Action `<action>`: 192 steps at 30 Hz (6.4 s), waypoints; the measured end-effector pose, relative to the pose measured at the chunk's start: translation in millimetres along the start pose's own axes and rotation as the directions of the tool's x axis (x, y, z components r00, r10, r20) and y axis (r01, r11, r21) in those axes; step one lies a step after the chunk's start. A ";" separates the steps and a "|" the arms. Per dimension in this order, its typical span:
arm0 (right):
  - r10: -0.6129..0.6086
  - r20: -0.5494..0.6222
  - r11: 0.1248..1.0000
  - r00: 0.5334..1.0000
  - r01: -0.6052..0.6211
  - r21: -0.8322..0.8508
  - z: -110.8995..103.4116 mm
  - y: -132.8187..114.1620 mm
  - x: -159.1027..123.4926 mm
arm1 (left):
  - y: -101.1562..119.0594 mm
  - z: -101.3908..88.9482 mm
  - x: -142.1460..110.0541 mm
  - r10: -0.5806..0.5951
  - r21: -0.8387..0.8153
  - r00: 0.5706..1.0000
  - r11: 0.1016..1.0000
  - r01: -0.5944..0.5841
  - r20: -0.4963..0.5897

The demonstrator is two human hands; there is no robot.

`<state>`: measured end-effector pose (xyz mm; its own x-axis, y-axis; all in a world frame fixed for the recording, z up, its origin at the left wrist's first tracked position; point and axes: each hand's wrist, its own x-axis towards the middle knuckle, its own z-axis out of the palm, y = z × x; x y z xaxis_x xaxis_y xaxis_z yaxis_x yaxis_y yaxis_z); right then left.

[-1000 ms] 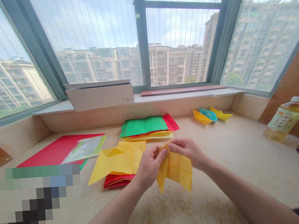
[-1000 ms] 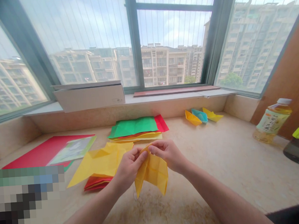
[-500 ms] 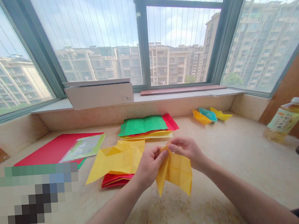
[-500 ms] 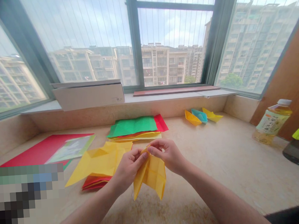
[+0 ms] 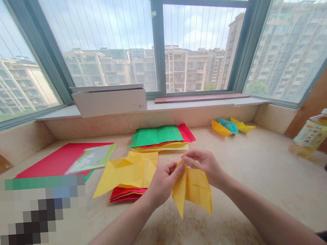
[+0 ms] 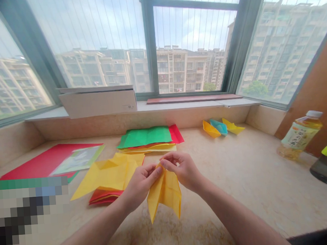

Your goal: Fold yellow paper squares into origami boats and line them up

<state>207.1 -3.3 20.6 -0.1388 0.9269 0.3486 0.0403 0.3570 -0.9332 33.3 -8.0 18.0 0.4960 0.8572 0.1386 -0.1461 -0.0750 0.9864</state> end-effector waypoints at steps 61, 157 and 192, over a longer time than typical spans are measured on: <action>-0.002 0.000 0.994 1.000 0.002 -0.110 0.1 10.4 7.1 | -3.2 -8.7 1.9 0.076 0.290 0.996 0.955 -0.059 -0.050; -0.464 0.448 0.415 0.764 0.635 -0.652 -50.7 16.0 15.8 | 2.0 -27.0 11.0 -0.078 -0.140 0.996 0.988 0.071 -0.045; -0.345 0.064 0.599 0.936 0.273 -0.753 -5.0 7.8 2.6 | -8.9 -13.7 7.4 0.030 0.243 0.997 0.970 -0.012 -0.071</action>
<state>212.0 2.5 14.6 -0.2077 0.7372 0.6430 0.7310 0.5537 -0.3987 26.6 6.0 9.0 0.4290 0.8887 0.1616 0.0605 -0.2067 0.9765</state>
